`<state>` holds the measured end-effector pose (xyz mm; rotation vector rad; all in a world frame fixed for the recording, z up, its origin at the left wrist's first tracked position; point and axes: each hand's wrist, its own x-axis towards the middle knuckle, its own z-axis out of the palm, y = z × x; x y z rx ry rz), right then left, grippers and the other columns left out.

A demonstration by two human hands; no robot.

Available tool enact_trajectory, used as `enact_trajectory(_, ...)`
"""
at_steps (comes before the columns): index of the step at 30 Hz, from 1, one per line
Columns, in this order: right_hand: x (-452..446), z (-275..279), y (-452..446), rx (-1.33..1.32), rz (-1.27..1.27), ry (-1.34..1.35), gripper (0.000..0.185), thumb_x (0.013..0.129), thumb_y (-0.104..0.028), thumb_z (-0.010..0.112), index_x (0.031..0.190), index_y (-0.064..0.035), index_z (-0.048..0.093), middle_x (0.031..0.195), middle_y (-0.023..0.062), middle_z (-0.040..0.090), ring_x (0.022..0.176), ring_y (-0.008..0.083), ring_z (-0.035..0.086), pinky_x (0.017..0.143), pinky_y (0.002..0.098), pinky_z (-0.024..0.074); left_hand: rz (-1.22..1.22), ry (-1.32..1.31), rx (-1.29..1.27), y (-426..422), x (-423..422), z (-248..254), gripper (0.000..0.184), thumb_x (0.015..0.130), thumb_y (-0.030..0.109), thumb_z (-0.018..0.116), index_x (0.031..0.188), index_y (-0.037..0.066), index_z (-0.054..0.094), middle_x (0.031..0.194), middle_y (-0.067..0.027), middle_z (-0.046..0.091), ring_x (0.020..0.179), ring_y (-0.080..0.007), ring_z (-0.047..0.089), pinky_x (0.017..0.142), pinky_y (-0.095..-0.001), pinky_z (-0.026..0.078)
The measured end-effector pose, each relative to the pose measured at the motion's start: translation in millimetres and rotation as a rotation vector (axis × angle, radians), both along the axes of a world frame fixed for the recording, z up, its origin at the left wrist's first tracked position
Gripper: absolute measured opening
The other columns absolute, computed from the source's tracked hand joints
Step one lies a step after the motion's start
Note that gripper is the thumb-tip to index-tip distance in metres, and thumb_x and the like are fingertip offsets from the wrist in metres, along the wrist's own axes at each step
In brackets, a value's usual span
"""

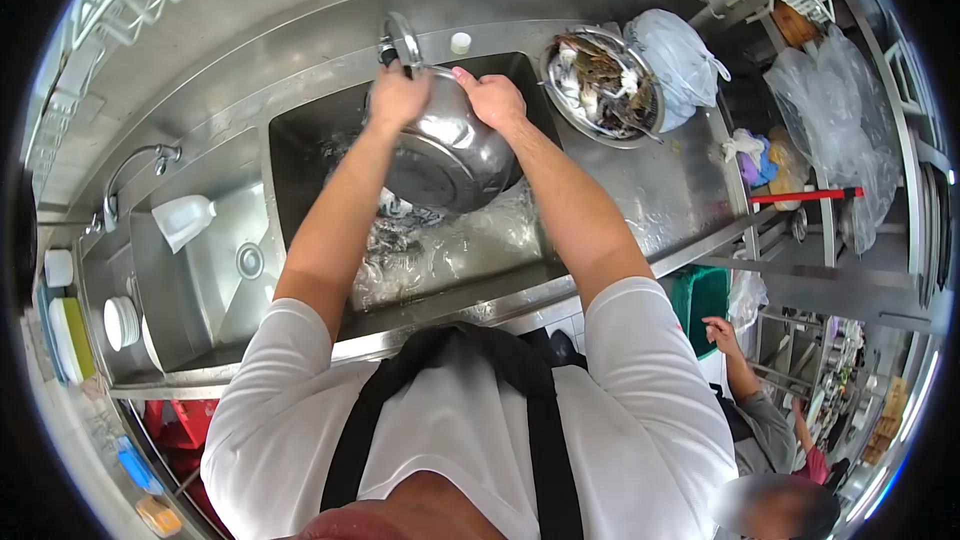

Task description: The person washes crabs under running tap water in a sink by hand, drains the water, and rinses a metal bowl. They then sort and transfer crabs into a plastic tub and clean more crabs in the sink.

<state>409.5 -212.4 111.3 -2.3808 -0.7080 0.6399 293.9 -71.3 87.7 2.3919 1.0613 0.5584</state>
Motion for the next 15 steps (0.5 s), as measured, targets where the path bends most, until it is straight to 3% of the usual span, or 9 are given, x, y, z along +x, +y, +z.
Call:
enact_trajectory(1,2,-3,-5,-0.005,-0.069,-0.014,0.076,0.085,-0.074,0.049,0.088,-0.0018,0.073,0.098,0.0210,0.070,0.098,0.0356,0.066,0.089,0.0422,0.0489,-0.024,0.025,0.362,-25,10,-2,0.061,0.084,0.045,0.060,0.116,-0.007,0.063,0.104,-0.0239,0.069,0.102,-0.0370,0.066,0.096,-0.0401,0.049)
enact_trajectory(5,11,-22,-24,0.065,-0.208,0.093,0.076,0.086,-0.073,0.047,0.091,-0.0025,0.074,0.102,0.0213,0.070,0.104,0.0378,0.064,0.093,0.0436,0.0469,-0.200,-0.248,0.532,-58,17,4,0.058,0.088,0.043,0.053,0.112,-0.008,0.065,0.114,-0.0275,0.064,0.113,-0.0401,0.059,0.102,-0.0428,0.045)
enact_trajectory(7,4,-15,-26,0.080,-0.222,0.087,0.075,0.086,-0.072,0.047,0.093,-0.0021,0.074,0.104,0.0220,0.069,0.105,0.0385,0.064,0.094,0.0438,0.0464,-0.195,0.040,-0.305,-20,12,22,0.062,0.086,0.046,0.054,0.121,-0.006,0.059,0.131,-0.0297,0.053,0.126,-0.0423,0.049,0.108,-0.0467,0.037)
enact_trajectory(8,-3,-10,-26,0.074,-0.230,0.076,0.075,0.087,-0.071,0.047,0.093,-0.0017,0.074,0.105,0.0223,0.069,0.105,0.0388,0.063,0.094,0.0439,0.0463,-0.107,0.098,-0.440,1,21,-7,0.068,0.083,0.044,0.058,0.131,-0.004,0.052,0.143,-0.0271,0.043,0.135,-0.0401,0.038,0.113,-0.0539,0.027)
enact_trajectory(9,-6,-6,-23,0.070,-0.230,0.062,0.075,0.087,-0.071,0.047,0.093,-0.0013,0.074,0.106,0.0227,0.068,0.105,0.0392,0.063,0.094,0.0441,0.0463,-0.101,0.100,-0.440,-15,12,-3,0.068,0.083,0.044,0.058,0.131,-0.004,0.052,0.143,-0.0271,0.043,0.135,-0.0401,0.038,0.113,-0.0539,0.027)
enact_trajectory(11,-11,0,-18,0.063,-0.206,0.075,0.073,0.088,-0.070,0.047,0.093,-0.0016,0.074,0.106,0.0224,0.069,0.106,0.0391,0.063,0.094,0.0443,0.0462,-0.289,0.060,0.175,-70,-18,17,0.075,0.079,0.047,0.062,0.136,-0.001,0.048,0.147,-0.0236,0.041,0.138,-0.0379,0.036,0.113,-0.0601,0.021)
enact_trajectory(12,-13,2,-17,0.064,-0.199,0.084,0.072,0.088,-0.069,0.047,0.093,-0.0024,0.074,0.106,0.0220,0.069,0.106,0.0390,0.063,0.094,0.0444,0.0461,-0.382,-0.026,0.291,-86,-29,13,0.075,0.077,0.051,0.063,0.134,0.004,0.052,0.148,-0.0208,0.041,0.140,-0.0369,0.033,0.112,-0.0641,0.020)
enact_trajectory(15,-23,2,-17,0.048,-0.181,0.062,0.071,0.087,-0.069,0.048,0.093,-0.0040,0.074,0.105,0.0210,0.069,0.105,0.0384,0.063,0.094,0.0443,0.0465,-0.309,-0.023,0.204,-62,-42,6,0.074,0.080,0.055,0.061,0.136,0.007,0.053,0.146,-0.0205,0.044,0.139,-0.0372,0.034,0.113,-0.0580,0.022)
